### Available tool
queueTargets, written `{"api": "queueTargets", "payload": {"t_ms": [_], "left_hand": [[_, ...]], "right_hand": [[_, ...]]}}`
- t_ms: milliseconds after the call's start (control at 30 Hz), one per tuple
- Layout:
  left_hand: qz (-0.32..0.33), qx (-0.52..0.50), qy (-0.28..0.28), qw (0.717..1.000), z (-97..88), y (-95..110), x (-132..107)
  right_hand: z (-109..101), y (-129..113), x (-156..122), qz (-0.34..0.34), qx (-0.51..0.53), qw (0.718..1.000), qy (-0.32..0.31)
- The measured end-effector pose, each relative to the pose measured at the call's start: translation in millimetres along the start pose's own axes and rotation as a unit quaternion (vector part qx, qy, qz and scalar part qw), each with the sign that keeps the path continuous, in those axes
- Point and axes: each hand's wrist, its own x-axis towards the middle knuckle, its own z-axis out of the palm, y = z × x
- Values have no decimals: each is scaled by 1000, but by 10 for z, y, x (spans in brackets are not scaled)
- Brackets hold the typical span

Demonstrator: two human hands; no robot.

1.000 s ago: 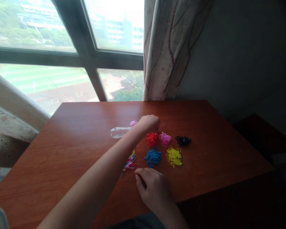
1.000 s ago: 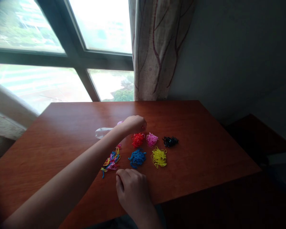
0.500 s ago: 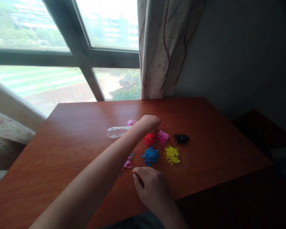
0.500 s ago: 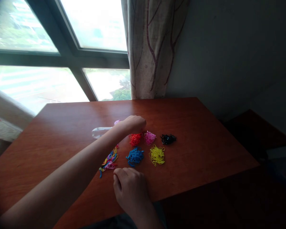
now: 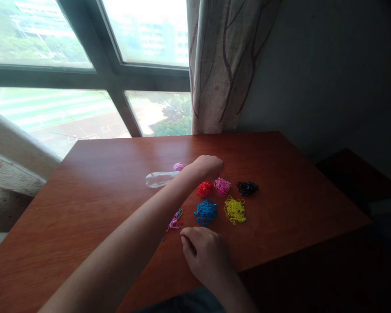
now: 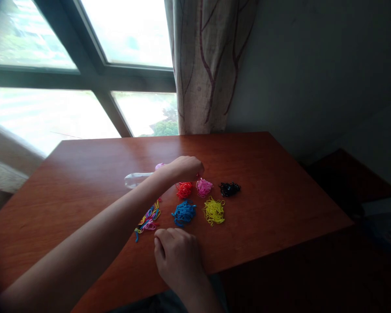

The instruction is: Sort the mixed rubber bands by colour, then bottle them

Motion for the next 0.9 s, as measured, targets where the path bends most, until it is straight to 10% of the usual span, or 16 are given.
{"api": "queueTargets", "payload": {"t_ms": [533, 900], "left_hand": [[13, -66, 68, 995, 97, -42, -146], [-9, -246, 223, 943, 526, -163, -1474]], "right_hand": [[14, 9, -5, 4, 21, 1000, -1], [37, 27, -8, -12, 8, 1000, 11]]}}
